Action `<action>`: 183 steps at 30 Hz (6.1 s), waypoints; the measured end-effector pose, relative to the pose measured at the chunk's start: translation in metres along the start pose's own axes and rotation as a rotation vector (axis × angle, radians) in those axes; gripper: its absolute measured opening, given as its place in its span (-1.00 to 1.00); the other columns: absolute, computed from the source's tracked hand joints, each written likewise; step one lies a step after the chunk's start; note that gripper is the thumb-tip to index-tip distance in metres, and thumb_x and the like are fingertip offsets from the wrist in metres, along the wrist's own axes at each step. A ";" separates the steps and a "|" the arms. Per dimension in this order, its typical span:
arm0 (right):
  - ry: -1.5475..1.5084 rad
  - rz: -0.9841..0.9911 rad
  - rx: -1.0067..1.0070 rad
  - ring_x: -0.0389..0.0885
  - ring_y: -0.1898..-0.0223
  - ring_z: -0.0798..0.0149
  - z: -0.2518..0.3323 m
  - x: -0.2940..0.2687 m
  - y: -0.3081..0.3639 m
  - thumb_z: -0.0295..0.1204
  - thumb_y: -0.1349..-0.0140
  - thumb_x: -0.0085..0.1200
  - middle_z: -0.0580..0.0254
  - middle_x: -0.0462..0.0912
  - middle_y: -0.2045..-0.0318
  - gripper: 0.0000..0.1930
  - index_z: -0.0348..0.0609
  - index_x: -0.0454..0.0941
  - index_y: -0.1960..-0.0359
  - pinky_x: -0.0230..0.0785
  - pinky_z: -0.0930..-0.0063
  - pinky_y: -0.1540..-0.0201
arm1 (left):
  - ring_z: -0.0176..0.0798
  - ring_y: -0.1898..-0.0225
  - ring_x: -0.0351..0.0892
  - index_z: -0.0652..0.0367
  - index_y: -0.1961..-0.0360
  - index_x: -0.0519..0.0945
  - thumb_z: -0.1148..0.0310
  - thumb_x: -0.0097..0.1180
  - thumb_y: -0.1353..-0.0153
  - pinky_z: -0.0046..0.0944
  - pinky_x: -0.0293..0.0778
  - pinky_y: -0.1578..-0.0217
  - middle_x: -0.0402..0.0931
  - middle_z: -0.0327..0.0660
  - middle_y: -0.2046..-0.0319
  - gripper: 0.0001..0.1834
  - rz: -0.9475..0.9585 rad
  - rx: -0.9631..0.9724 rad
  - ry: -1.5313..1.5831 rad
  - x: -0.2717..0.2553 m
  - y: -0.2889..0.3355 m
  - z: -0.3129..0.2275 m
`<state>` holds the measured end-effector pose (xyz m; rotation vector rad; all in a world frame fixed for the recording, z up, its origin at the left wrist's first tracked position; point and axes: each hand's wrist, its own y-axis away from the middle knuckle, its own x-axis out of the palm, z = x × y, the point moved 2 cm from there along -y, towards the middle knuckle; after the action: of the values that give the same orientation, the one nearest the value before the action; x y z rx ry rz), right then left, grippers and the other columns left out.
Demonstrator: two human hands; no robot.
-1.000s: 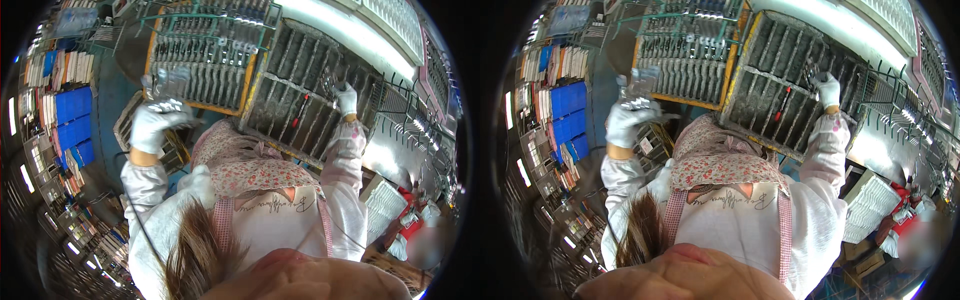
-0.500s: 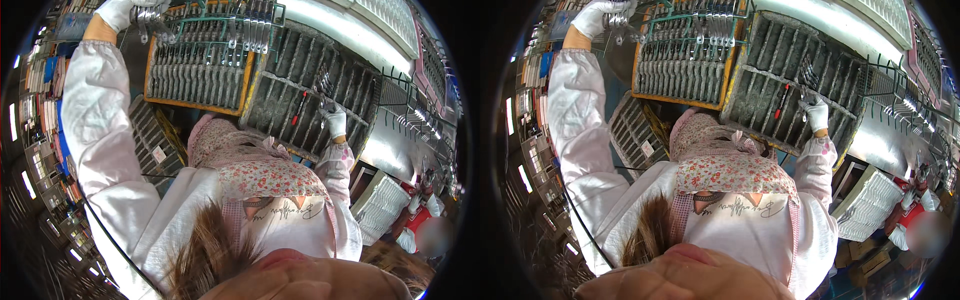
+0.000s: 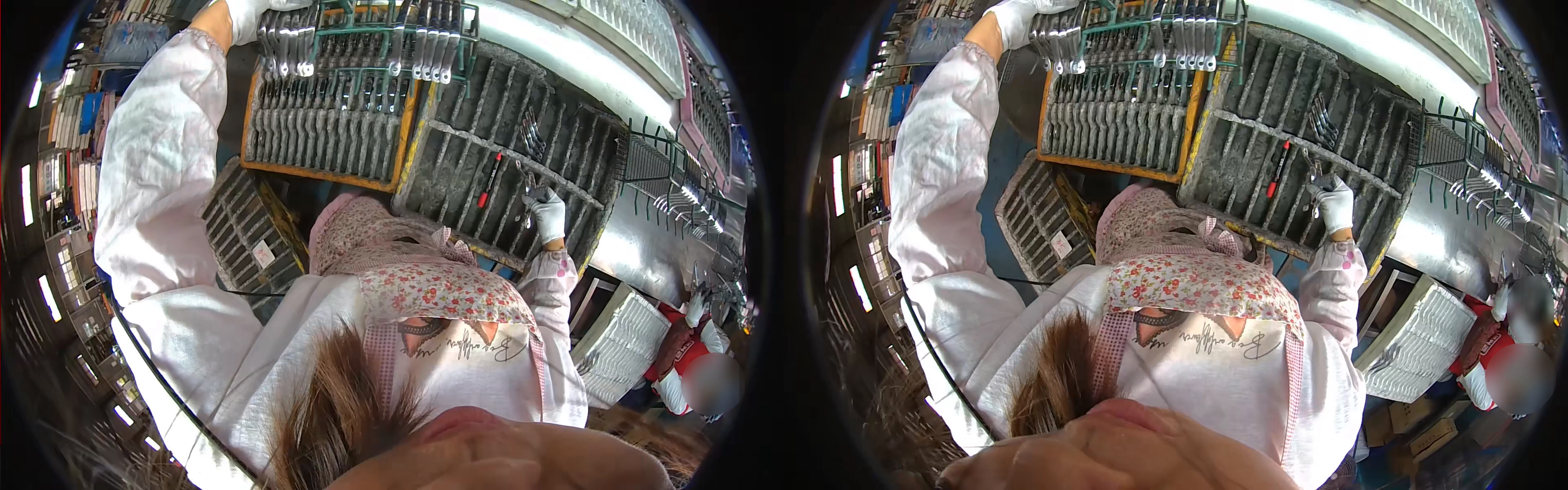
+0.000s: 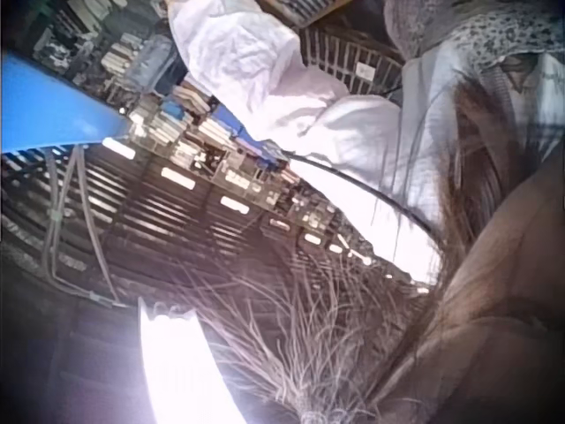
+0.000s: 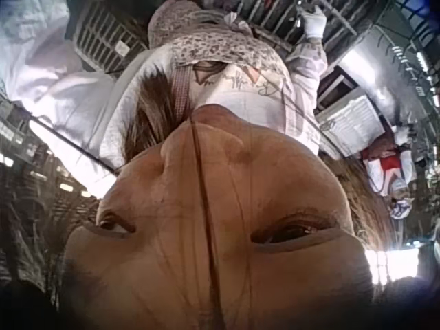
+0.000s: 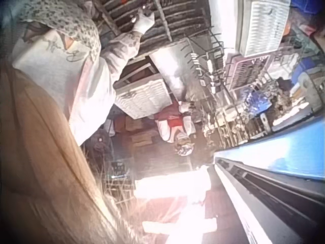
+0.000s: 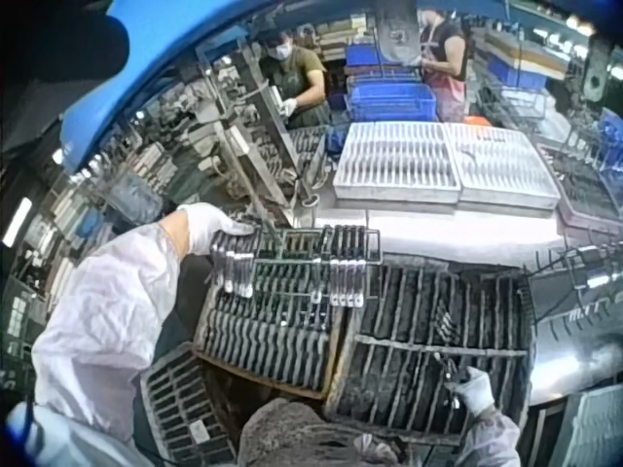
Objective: The person takes metal parts from slotted trays and hangs them onto wire racks by hand. The person then swaps empty slotted trays for full ones on the work surface.
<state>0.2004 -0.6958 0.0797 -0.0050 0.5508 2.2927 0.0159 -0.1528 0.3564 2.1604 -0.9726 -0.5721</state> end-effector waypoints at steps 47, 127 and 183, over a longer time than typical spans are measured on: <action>1.065 -0.261 -0.768 0.62 0.41 -0.03 0.322 0.141 -0.049 -0.47 0.00 0.01 -0.01 0.62 0.51 -0.86 -0.11 0.64 0.46 0.45 0.17 0.28 | -0.46 0.76 0.24 0.02 0.50 0.41 0.18 0.00 -0.30 -0.50 0.18 0.76 0.28 -0.42 0.72 -0.74 0.433 0.129 0.502 0.129 0.006 0.018; 0.766 -0.535 -0.401 0.66 0.42 0.26 0.295 0.188 0.069 -0.31 -0.01 0.31 0.12 0.68 0.44 -0.76 -0.14 0.63 0.32 0.46 0.42 0.32 | 0.19 -0.18 0.33 0.26 -0.25 0.21 0.22 -0.36 -0.45 0.02 0.37 -0.08 0.21 -0.02 -0.27 -0.54 0.925 -0.051 0.886 0.100 0.034 0.222; 0.101 -0.149 0.012 0.50 0.47 0.45 0.106 0.121 0.111 -0.43 0.07 0.38 0.21 0.64 0.50 -0.70 -0.24 0.55 0.33 0.42 0.47 0.32 | -0.29 0.24 0.62 0.13 -0.18 0.44 0.63 -0.08 -0.17 -0.30 0.49 0.16 0.60 -0.21 0.08 -0.49 0.553 0.837 -1.024 0.277 0.043 0.228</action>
<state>0.0555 -0.6394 0.1983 -0.1522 0.5959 2.1526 0.0253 -0.4813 0.2066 1.9972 -2.6324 -1.1574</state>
